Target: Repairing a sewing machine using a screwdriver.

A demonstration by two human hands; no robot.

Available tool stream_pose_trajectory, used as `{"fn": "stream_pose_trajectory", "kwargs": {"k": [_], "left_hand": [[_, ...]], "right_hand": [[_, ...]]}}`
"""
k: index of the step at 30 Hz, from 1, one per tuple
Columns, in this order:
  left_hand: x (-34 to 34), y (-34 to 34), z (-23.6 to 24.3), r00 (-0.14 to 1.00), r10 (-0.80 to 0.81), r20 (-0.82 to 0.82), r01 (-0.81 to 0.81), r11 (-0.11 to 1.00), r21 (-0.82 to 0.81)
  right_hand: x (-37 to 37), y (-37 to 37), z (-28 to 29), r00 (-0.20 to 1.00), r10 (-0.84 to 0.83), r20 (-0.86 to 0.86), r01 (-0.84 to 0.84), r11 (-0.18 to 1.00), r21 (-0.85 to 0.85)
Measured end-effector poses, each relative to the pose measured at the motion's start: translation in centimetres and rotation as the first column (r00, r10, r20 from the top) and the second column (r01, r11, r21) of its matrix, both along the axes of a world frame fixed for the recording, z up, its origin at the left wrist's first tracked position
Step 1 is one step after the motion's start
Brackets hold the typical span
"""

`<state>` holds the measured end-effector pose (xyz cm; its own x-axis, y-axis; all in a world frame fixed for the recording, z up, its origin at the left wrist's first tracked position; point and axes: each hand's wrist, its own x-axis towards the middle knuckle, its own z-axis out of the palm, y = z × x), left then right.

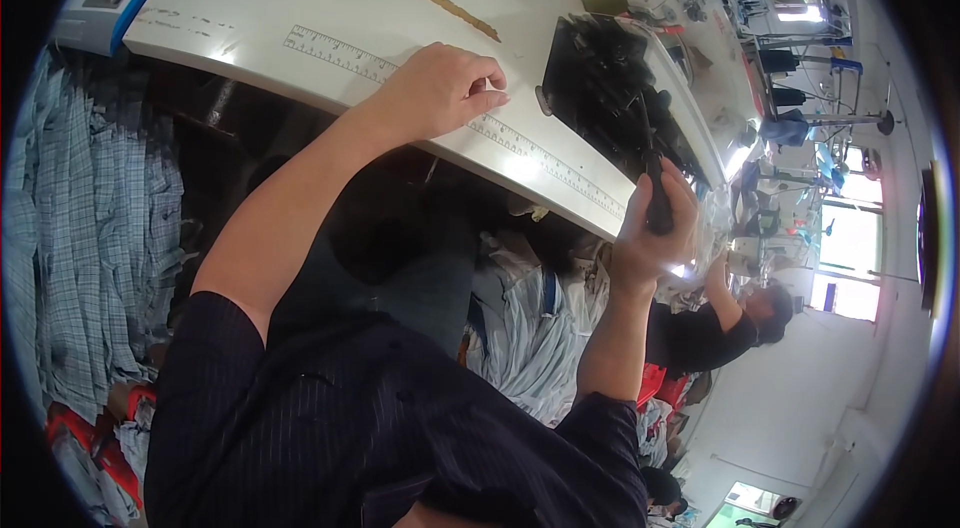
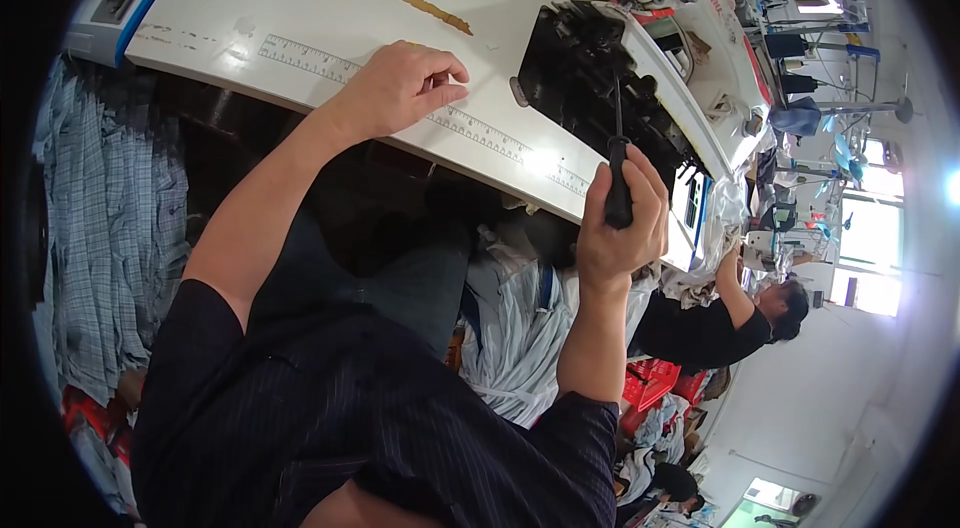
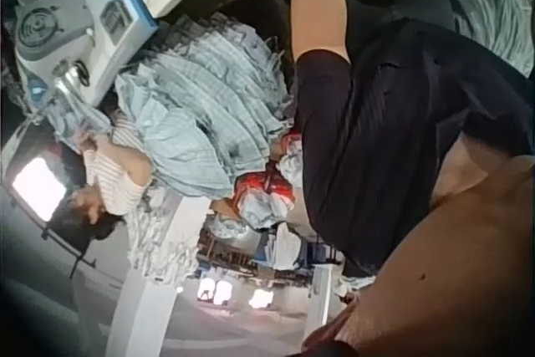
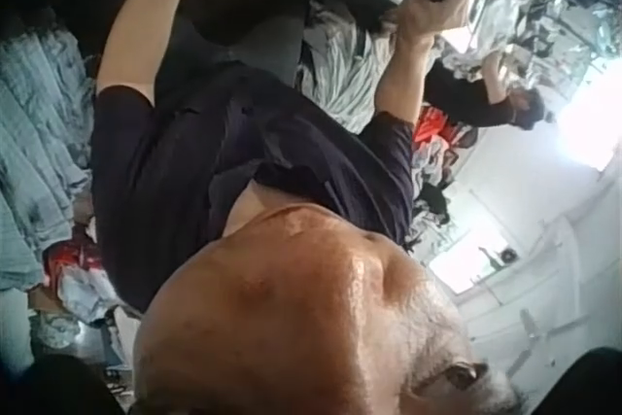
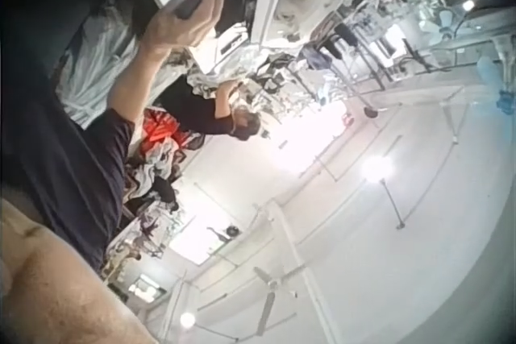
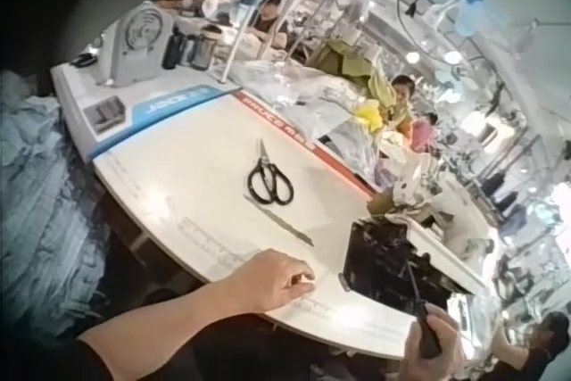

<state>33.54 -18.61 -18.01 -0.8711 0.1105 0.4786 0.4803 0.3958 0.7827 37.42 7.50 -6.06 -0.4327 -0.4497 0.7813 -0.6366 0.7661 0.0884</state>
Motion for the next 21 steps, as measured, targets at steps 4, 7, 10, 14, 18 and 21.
{"fn": "stream_pose_trajectory", "kwargs": {"k": [4, 7, 10, 14, 18, 21], "left_hand": [[0.2, 0.1, -0.1, 1.0, 0.0, -0.015, 0.0, 1.0, 0.001], [0.1, 0.1, -0.2, 1.0, 0.003, -0.009, -0.003, 1.0, -0.015], [0.1, 0.1, 0.0, 1.0, 0.004, -0.007, -0.004, 1.0, -0.03], [0.0, 0.2, -0.3, 1.0, 0.017, -0.008, -0.018, 0.999, -0.03], [0.1, 0.1, -0.2, 1.0, 0.011, -0.025, -0.011, 1.0, -0.02], [0.2, 0.0, 0.1, 0.999, 0.022, 0.03, -0.021, 0.999, -0.039]], "right_hand": [[0.0, -0.1, -0.4, 1.0, -0.006, -0.005, 0.006, 1.0, 0.009], [0.1, 0.2, -0.8, 1.0, 0.002, -0.002, -0.002, 1.0, -0.024], [0.1, 0.3, -0.8, 1.0, 0.0, 0.011, 0.0, 1.0, -0.031], [1.2, 0.5, -0.4, 0.995, -0.012, 0.098, 0.02, 0.997, -0.081], [3.1, 2.7, -0.7, 0.988, -0.041, 0.149, 0.072, 0.975, -0.212], [1.6, 5.1, -0.7, 0.957, -0.277, 0.089, 0.285, 0.953, -0.106]]}}
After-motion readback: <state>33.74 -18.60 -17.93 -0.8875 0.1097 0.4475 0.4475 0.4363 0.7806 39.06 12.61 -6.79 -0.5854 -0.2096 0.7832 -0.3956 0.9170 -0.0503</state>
